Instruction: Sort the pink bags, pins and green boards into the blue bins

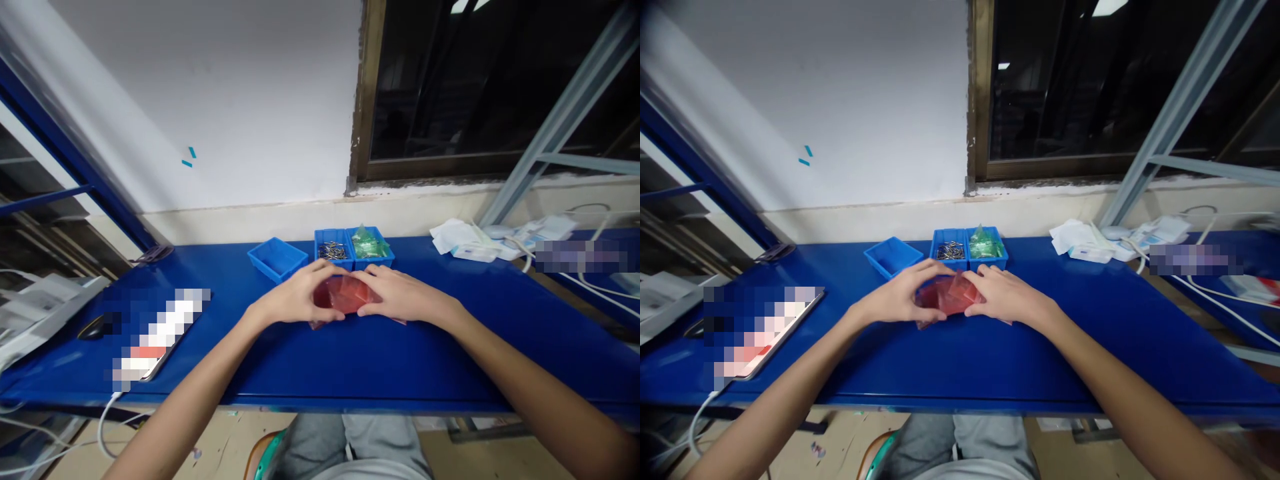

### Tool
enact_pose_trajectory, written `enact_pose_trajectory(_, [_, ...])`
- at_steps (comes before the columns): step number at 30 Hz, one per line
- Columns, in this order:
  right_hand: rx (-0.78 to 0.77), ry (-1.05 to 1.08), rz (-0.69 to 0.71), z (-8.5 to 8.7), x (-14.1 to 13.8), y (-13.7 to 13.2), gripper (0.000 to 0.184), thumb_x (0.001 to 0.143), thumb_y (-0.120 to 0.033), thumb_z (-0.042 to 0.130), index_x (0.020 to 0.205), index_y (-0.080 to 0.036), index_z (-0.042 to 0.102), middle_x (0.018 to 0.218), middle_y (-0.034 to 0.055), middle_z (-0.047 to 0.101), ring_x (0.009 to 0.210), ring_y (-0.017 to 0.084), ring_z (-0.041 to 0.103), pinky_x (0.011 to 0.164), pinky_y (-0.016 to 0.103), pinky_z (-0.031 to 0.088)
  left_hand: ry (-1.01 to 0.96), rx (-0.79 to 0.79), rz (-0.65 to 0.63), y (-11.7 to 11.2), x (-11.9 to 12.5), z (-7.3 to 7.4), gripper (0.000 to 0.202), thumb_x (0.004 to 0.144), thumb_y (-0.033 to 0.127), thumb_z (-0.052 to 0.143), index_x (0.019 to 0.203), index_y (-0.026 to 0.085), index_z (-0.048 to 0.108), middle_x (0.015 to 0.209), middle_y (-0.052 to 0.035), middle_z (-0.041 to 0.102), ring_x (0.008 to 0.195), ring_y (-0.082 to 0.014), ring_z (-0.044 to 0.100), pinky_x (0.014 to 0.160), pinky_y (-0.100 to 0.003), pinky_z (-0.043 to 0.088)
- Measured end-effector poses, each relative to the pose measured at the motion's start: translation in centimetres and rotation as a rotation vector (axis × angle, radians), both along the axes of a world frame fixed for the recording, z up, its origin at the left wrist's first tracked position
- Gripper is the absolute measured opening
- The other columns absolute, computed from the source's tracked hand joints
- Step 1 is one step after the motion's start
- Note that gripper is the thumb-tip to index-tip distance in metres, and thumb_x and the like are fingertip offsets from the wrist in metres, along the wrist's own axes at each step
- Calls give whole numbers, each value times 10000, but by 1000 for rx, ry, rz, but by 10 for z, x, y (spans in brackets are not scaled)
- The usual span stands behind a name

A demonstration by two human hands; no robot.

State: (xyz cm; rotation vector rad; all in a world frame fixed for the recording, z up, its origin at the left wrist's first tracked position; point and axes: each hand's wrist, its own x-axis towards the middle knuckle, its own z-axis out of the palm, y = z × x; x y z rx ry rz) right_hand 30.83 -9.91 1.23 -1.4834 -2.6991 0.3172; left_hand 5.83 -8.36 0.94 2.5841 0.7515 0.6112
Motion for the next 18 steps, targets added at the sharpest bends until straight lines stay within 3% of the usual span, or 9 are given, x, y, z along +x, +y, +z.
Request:
enact_pose_trajectory(3, [1,122,63,4,13,8,696,860,-574,626,1451,-231,495,1314,129,605,1202,332,557,1007,445,448,-47,126,180,8,-15,11,395,905,430,635,1228,205,613,1116,-83,675,1005,-231,644,900,-376,514])
enact_pose_trajectory(7, [42,265,59,14,32,20,469,928,-528,561,1298,-251,644,1256,66,686,1117,273,638,983,395,479,141,368,505,28,-31,-4,337,961,378,537,1175,142,649,1126,-141,667,965,-260,657,836,-380,515])
enact_pose_trajectory(11, [259,264,-22,8,38,31,323,968,-378,527,1180,-210,704,1134,88,727,1039,272,664,933,409,496,241,343,551,40,-35,-23,315,984,299,466,1192,167,664,1070,-122,699,942,-242,671,792,-332,515])
enact_pose_trajectory(18, [405,212,11,-18,35,45,256,967,-263,527,1134,-157,690,1104,112,674,991,250,658,904,386,508,219,213,585,45,-41,-20,294,946,183,462,1128,237,687,1068,-80,713,967,-242,665,759,-305,488])
